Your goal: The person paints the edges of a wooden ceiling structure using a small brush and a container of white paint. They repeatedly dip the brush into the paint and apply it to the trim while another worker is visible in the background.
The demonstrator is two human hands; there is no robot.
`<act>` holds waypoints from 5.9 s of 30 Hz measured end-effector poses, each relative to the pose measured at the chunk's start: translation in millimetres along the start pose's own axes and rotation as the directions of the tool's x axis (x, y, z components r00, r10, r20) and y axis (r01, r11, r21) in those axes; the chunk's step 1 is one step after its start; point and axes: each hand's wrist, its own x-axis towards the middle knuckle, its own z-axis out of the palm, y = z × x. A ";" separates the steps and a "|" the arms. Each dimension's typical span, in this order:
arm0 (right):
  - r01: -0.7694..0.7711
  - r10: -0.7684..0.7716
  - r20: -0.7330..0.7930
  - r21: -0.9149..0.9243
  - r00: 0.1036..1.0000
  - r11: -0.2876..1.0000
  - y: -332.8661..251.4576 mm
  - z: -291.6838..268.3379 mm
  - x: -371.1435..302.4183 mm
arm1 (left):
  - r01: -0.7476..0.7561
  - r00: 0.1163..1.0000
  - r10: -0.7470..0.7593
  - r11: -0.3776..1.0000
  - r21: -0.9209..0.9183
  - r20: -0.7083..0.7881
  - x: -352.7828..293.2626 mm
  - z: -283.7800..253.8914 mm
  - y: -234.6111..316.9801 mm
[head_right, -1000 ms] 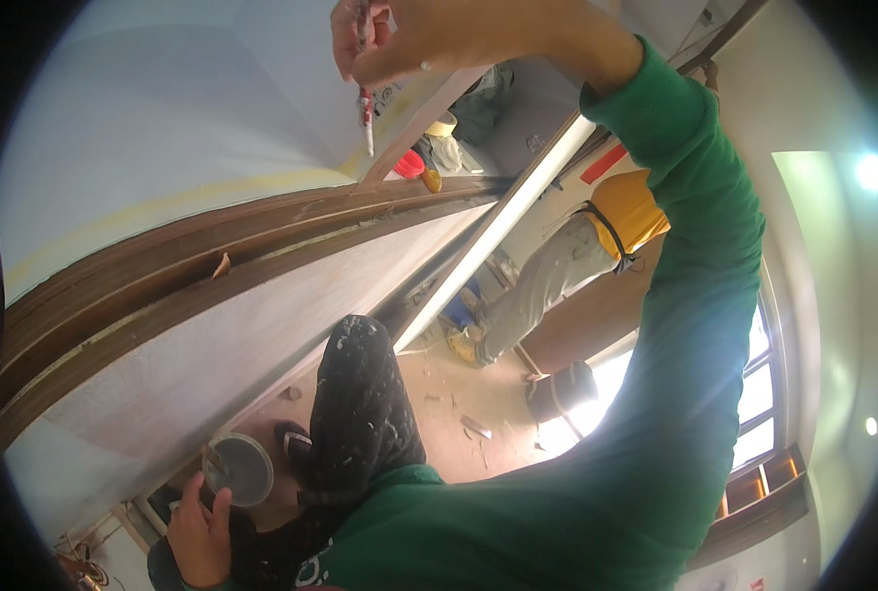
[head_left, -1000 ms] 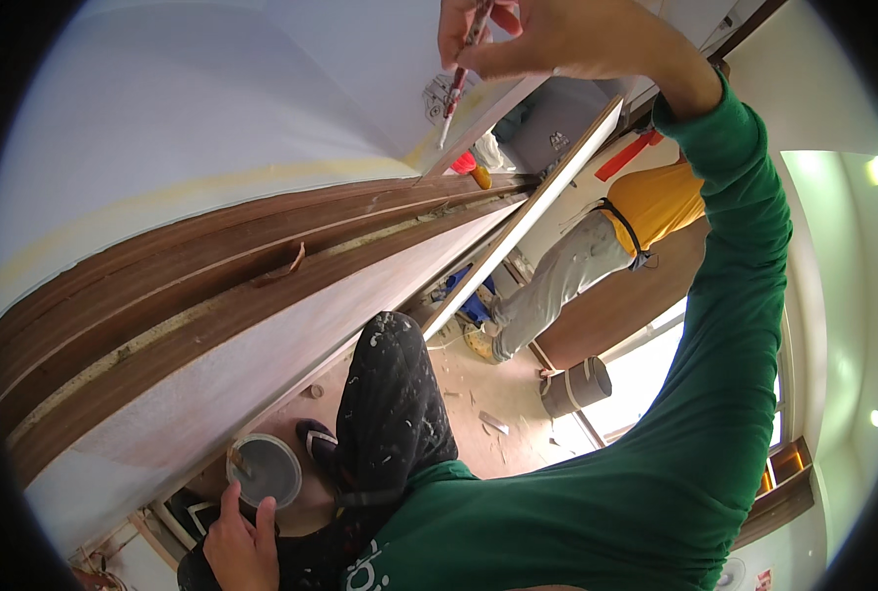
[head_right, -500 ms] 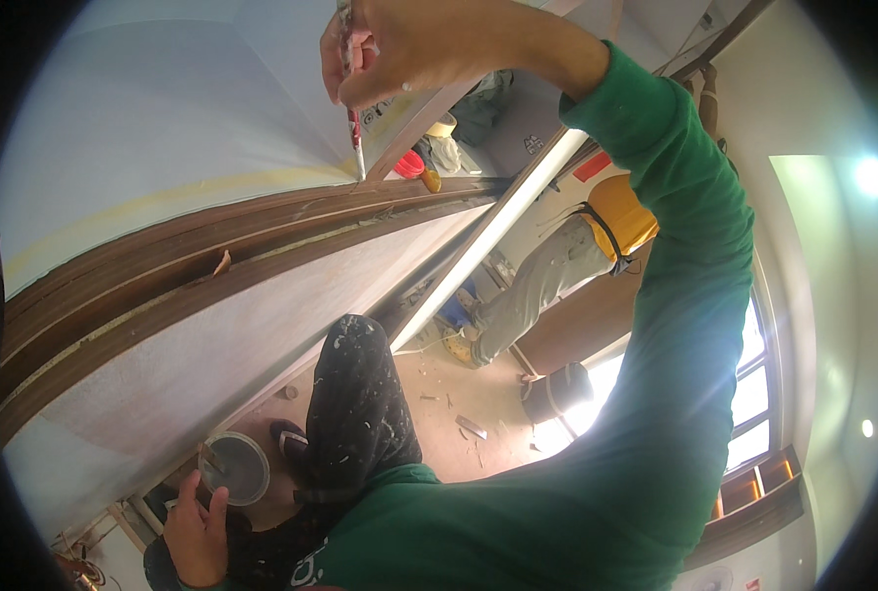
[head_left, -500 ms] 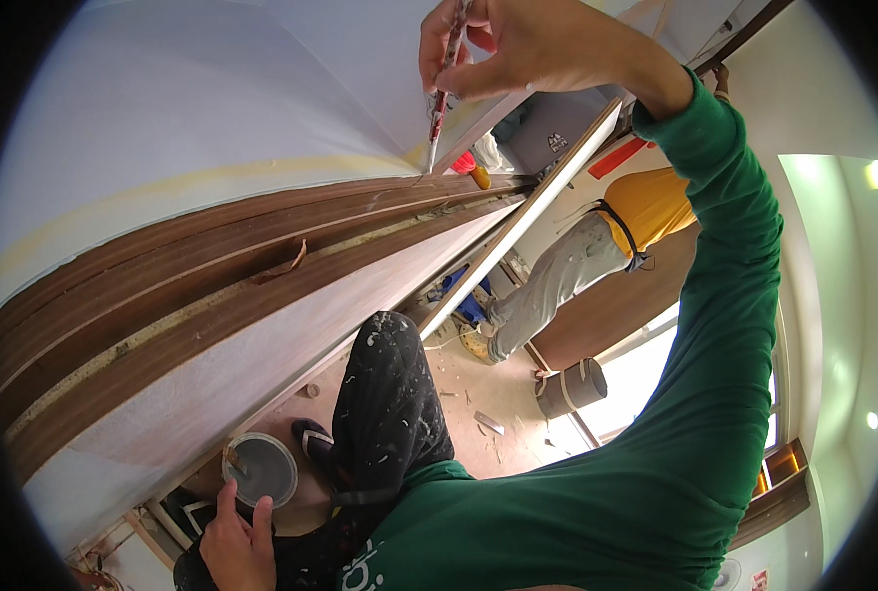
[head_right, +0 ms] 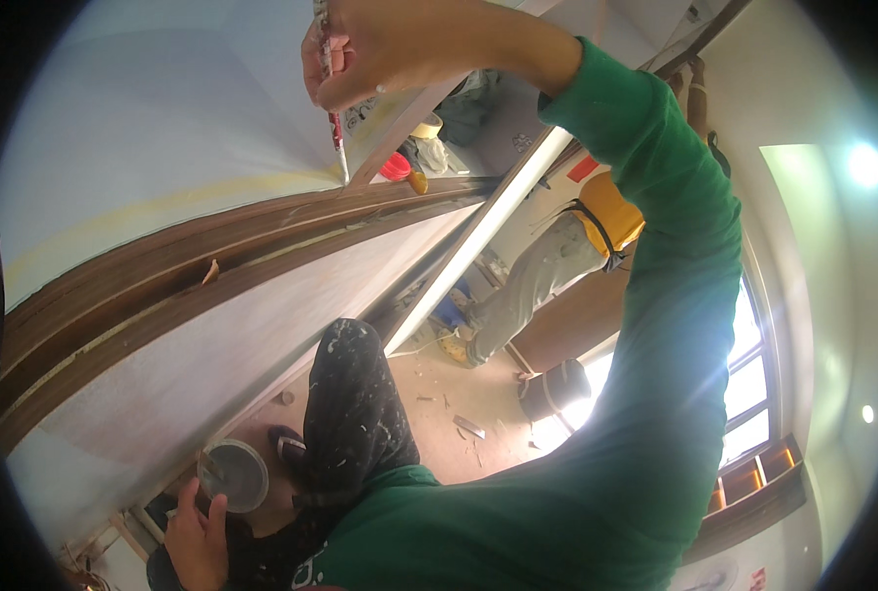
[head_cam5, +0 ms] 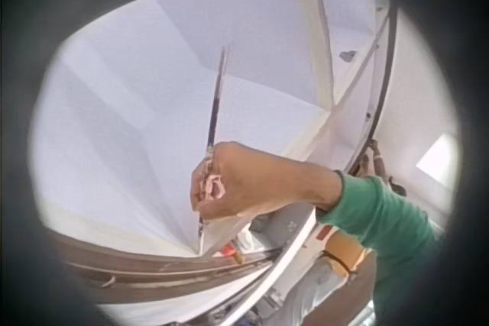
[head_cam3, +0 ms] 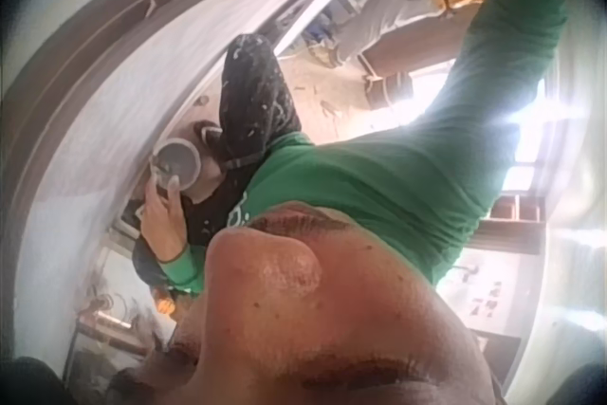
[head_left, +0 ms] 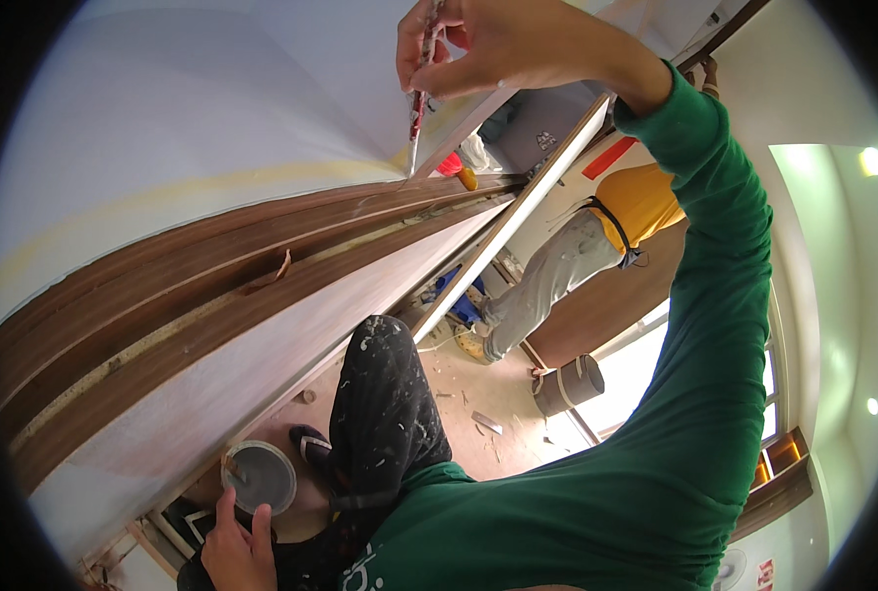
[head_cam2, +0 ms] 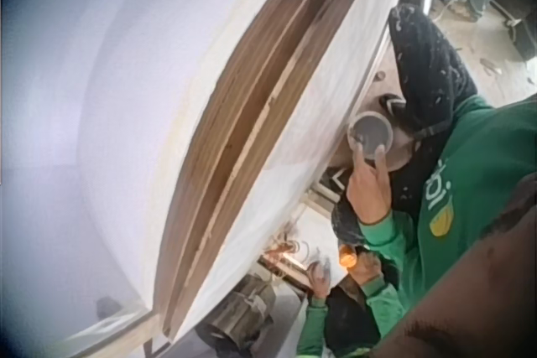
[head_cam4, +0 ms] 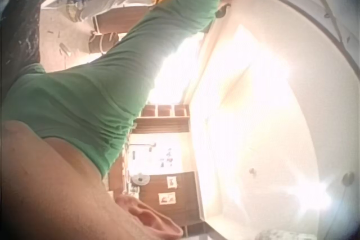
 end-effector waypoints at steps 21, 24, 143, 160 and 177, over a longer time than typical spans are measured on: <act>-0.126 0.102 -0.146 -0.168 0.984 0.978 -19.7 -39.9 -23.4 | -0.023 1.000 0.023 1.000 -0.019 -0.008 2.0 4.7 -6.9; -0.144 0.114 -0.165 -0.184 0.980 0.972 -28.1 -46.7 -28.5 | -0.006 1.000 0.006 1.000 -0.016 0.001 1.9 4.8 -7.1; -0.028 0.016 -0.103 -0.113 0.995 0.993 -0.4 -24.1 -2.1 | -0.052 0.997 0.049 0.997 -0.051 -0.061 -1.0 2.0 -2.6; -0.046 0.024 -0.182 -0.120 0.983 0.992 -13.3 -39.8 -11.3 | -0.034 0.998 0.031 0.999 -0.040 -0.061 -0.7 2.8 -3.2; 0.046 -0.047 -0.023 -0.058 0.999 0.997 3.3 11.2 23.8 | -0.009 1.000 0.007 0.998 -0.056 -0.024 -2.8 -3.1 1.0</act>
